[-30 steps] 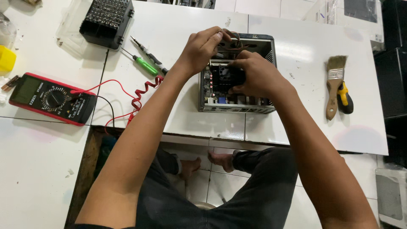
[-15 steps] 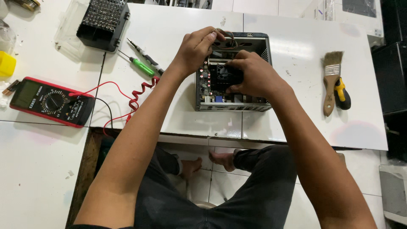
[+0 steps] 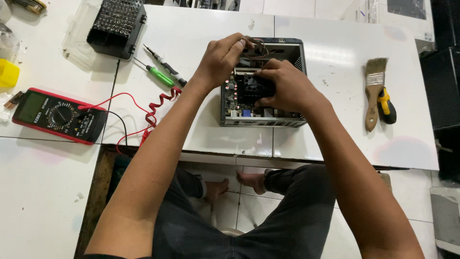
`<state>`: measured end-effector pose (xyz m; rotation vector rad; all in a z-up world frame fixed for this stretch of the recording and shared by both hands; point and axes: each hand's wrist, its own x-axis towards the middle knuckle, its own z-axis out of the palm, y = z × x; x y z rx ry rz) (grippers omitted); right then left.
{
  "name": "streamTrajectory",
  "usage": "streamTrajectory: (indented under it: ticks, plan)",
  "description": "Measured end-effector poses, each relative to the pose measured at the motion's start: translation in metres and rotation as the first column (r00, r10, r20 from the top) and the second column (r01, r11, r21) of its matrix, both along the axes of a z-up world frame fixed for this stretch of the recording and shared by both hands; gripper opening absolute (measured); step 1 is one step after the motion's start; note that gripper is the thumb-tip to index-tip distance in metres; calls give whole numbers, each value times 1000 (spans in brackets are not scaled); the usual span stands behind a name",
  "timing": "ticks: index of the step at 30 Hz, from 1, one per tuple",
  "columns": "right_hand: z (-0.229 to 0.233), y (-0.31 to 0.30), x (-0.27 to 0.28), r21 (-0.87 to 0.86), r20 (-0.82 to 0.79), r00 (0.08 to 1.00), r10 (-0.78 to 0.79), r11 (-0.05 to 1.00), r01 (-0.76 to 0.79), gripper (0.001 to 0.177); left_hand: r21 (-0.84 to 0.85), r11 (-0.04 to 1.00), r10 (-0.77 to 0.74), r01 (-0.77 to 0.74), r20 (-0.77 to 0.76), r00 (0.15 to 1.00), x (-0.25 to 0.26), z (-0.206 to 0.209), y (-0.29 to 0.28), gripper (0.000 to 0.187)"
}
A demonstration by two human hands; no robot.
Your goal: The person works on a small form-factor computer case placed on a white table. They connect internal wires and components by hand, then use a screwdriver to tighten screws on the side of the case.
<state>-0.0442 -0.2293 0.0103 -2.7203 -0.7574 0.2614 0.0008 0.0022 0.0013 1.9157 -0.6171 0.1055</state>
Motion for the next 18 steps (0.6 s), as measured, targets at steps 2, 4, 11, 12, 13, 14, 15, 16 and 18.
streamTrajectory:
  ticks: [2, 4, 11, 12, 13, 14, 15, 16, 18]
  plan:
    - [-3, -2, 0, 22, 21, 1000, 15, 1000, -16, 87, 2, 1000, 2, -2, 6, 1000, 1, -3, 0, 34]
    - [-6, -3, 1, 45, 42, 999, 30, 998, -32, 86, 5, 1000, 4, -4, 10, 1000, 3, -6, 0, 33]
    - [-9, -3, 4, 61, 42, 998, 54, 997, -57, 86, -5, 1000, -18, 18, 35, 999, 4, -7, 1, 35]
    - [-7, -3, 4, 54, 29, 998, 53, 997, -55, 86, -3, 1000, -18, 18, 39, 999, 5, -7, 0, 34]
    - [-7, -3, 3, 54, 28, 998, 54, 997, -55, 86, -3, 1000, -18, 18, 37, 999, 5, -8, 0, 34]
    - [-6, -3, 2, 52, 12, 999, 35, 998, -36, 87, -10, 1000, -25, 26, 69, 997, 5, -8, 0, 34]
    - [-5, -3, 2, 49, -3, 1000, 17, 999, -16, 88, -16, 999, -32, 34, 100, 994, 5, -9, 0, 33]
    - [-2, -3, 0, 49, -4, 1000, 17, 999, -17, 88, -17, 999, -31, 33, 98, 995, 5, -8, 0, 33]
    - [3, -4, -4, 43, 23, 999, 39, 998, -40, 86, -11, 999, -31, 32, 78, 996, 5, -8, 1, 32]
